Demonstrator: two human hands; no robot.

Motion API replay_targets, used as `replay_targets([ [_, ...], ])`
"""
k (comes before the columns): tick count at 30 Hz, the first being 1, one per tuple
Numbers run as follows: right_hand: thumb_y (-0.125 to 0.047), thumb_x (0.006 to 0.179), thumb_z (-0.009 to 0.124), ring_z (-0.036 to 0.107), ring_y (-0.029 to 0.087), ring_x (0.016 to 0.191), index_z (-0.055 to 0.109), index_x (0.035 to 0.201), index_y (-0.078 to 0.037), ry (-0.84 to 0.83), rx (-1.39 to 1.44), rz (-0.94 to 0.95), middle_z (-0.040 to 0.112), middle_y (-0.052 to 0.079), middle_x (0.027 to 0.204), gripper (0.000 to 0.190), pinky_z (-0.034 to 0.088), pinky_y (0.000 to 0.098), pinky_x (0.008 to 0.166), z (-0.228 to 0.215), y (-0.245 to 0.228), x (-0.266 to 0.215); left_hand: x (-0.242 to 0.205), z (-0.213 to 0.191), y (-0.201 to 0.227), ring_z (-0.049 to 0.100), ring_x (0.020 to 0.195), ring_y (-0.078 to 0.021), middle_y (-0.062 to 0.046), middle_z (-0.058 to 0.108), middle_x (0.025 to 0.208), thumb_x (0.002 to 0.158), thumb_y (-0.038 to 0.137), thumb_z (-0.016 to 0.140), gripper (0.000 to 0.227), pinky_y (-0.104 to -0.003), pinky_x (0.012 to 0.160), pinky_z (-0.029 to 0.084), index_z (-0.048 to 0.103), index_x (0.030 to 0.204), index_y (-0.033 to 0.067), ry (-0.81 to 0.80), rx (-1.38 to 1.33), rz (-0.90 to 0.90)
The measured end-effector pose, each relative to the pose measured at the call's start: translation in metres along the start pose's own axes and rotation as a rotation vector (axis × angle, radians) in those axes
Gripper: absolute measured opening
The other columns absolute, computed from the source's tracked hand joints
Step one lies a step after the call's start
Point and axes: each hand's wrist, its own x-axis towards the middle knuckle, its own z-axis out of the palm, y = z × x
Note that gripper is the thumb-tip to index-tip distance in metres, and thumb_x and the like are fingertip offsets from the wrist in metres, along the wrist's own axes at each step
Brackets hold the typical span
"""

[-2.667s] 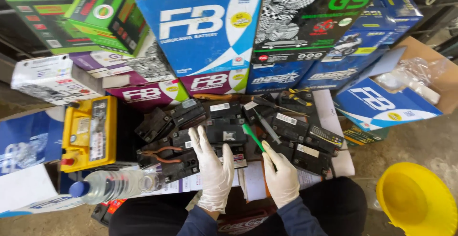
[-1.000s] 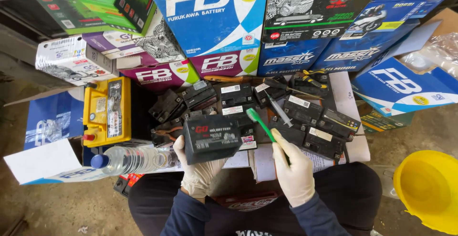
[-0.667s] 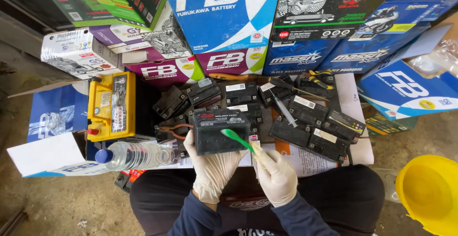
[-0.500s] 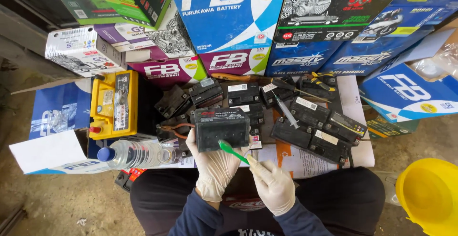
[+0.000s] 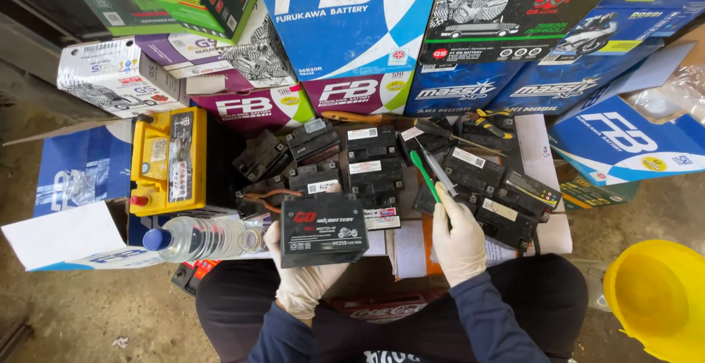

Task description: Filling battery cells with liquid using a syringe and adjusting components with a small tool

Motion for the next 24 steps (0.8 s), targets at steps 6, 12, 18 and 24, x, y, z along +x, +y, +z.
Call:
replay_targets([
  [6, -0.021, 0.106, 0.049, 0.032, 0.009, 0.045, 0.048, 0.155, -0.022, -0.235, -0.087, -0.183, 0.046, -0.004, 0.066, 0.049, 0.033, 0.0276, 0.04, 0.035, -0.023, -0.006, -0.01, -0.017, 0.016, 0.053, 0.133, -0.0413, -0.017, 0.058, 0.146, 0.082, 0.057, 0.066, 0.07, -0.066, 0.103, 0.043, 0.061, 0.139, 0.0166, -0.023, -0.01, 0.124],
  [12, -0.027, 0.107, 0.045, 0.039, 0.013, 0.044, 0.049, 0.154, -0.029, -0.346, -0.18, -0.08, 0.051, -0.001, 0.07, 0.047, 0.037, 0.0313, 0.037, 0.051, 0.011, -0.002, -0.021, -0.012, 0.025, 0.048, 0.137, -0.0393, -0.018, 0.053, 0.148, 0.089, 0.052, 0.066, 0.082, -0.062, 0.11, 0.04, 0.046, 0.149, 0.0009, -0.169, -0.026, 0.165],
  [18, -0.014, 0.099, 0.058, 0.072, 0.029, 0.1, 0.07, 0.136, -0.017, 0.008, -0.126, -0.025, 0.075, 0.009, 0.12, 0.039, 0.055, 0.0399, 0.085, 0.029, 0.026, 0.015, -0.021, -0.011, 0.026, 0.052, 0.134, -0.0405, -0.024, 0.057, 0.144, 0.085, 0.053, 0.07, 0.097, -0.059, 0.116, 0.035, 0.033, 0.158, -0.0005, -0.217, -0.031, 0.071],
  [24, -0.019, 0.106, 0.047, 0.053, 0.023, 0.054, 0.057, 0.149, -0.019, -0.272, -0.091, -0.131, 0.058, 0.005, 0.082, 0.045, 0.046, 0.0409, 0.05, 0.067, -0.025, 0.01, -0.015, -0.015, 0.016, 0.054, 0.132, -0.0387, -0.023, 0.06, 0.14, 0.078, 0.054, 0.07, 0.097, -0.058, 0.114, 0.037, 0.044, 0.153, -0.0015, -0.122, -0.06, 0.037],
])
